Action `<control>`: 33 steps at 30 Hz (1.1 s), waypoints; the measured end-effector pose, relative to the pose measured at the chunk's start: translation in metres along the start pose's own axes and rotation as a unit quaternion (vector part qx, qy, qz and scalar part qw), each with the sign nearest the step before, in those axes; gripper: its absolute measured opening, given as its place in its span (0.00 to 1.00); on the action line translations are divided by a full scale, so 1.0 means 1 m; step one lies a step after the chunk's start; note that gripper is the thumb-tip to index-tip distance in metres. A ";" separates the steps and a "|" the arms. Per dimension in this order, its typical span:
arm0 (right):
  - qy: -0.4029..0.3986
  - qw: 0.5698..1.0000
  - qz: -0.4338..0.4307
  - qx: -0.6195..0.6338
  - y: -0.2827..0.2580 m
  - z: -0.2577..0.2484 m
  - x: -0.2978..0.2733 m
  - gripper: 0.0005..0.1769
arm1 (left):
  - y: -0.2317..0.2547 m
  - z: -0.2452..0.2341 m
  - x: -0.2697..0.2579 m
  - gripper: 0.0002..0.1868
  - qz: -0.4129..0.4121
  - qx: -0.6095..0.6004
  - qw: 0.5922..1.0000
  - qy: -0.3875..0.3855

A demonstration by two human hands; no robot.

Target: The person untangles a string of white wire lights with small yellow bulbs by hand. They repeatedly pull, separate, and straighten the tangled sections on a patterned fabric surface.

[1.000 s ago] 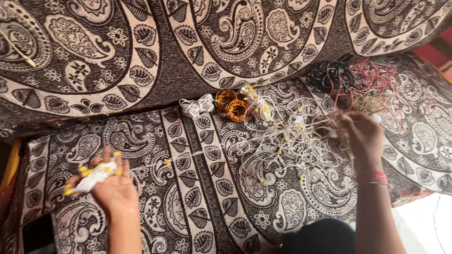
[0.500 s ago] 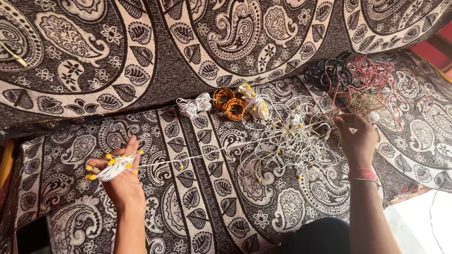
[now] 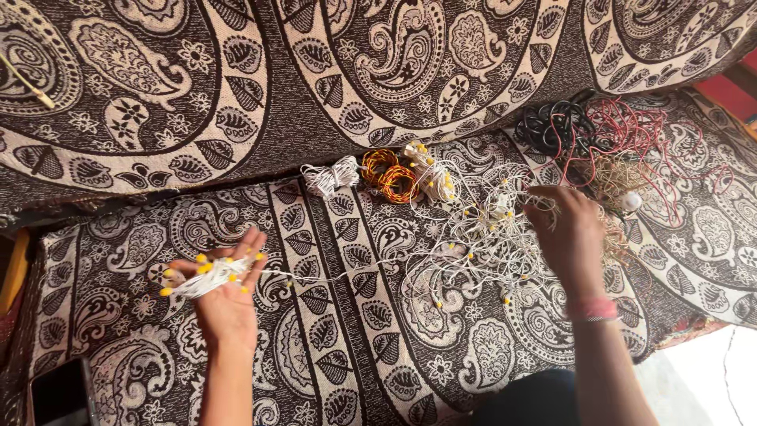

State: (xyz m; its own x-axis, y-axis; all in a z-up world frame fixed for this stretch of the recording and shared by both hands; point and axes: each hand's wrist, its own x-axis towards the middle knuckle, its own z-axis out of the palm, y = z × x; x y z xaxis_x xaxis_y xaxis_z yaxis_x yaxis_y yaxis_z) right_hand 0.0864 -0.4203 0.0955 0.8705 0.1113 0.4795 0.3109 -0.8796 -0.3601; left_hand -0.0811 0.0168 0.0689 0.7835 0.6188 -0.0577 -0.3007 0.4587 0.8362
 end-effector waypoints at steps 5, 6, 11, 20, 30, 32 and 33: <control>-0.021 0.974 -0.179 0.139 -0.110 0.007 -0.016 0.27 | -0.010 0.010 -0.010 0.37 -0.069 -0.091 0.992 -0.056; -0.046 0.957 -0.217 0.184 -0.132 0.011 -0.024 0.29 | -0.012 0.014 -0.011 0.37 -0.127 -0.120 0.984 -0.018; -0.184 0.912 -0.213 0.300 -0.196 0.034 -0.063 0.47 | -0.039 0.034 -0.031 0.41 -0.286 -0.303 0.900 -0.130; -0.296 0.816 -0.172 0.466 -0.193 0.081 -0.078 0.40 | -0.069 0.051 -0.051 0.42 -0.358 -0.368 0.815 -0.271; -0.346 0.833 -0.064 0.427 -0.180 0.102 -0.078 0.16 | -0.064 0.052 -0.052 0.44 -0.357 -0.365 0.824 -0.246; -0.340 0.834 -0.067 0.428 -0.179 0.104 -0.079 0.14 | -0.064 0.052 -0.052 0.44 -0.348 -0.370 0.820 -0.264; -0.342 0.834 -0.063 0.428 -0.179 0.104 -0.079 0.14 | -0.064 0.052 -0.052 0.44 -0.348 -0.364 0.825 -0.255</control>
State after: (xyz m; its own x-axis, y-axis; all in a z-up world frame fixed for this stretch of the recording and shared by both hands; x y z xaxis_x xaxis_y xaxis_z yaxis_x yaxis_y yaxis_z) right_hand 0.0016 -0.2237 0.0388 0.7341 0.6727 0.0928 0.3195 -0.2215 -0.9213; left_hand -0.0740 -0.0778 0.0468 0.9754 -0.2205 0.0061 0.2177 0.9664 0.1366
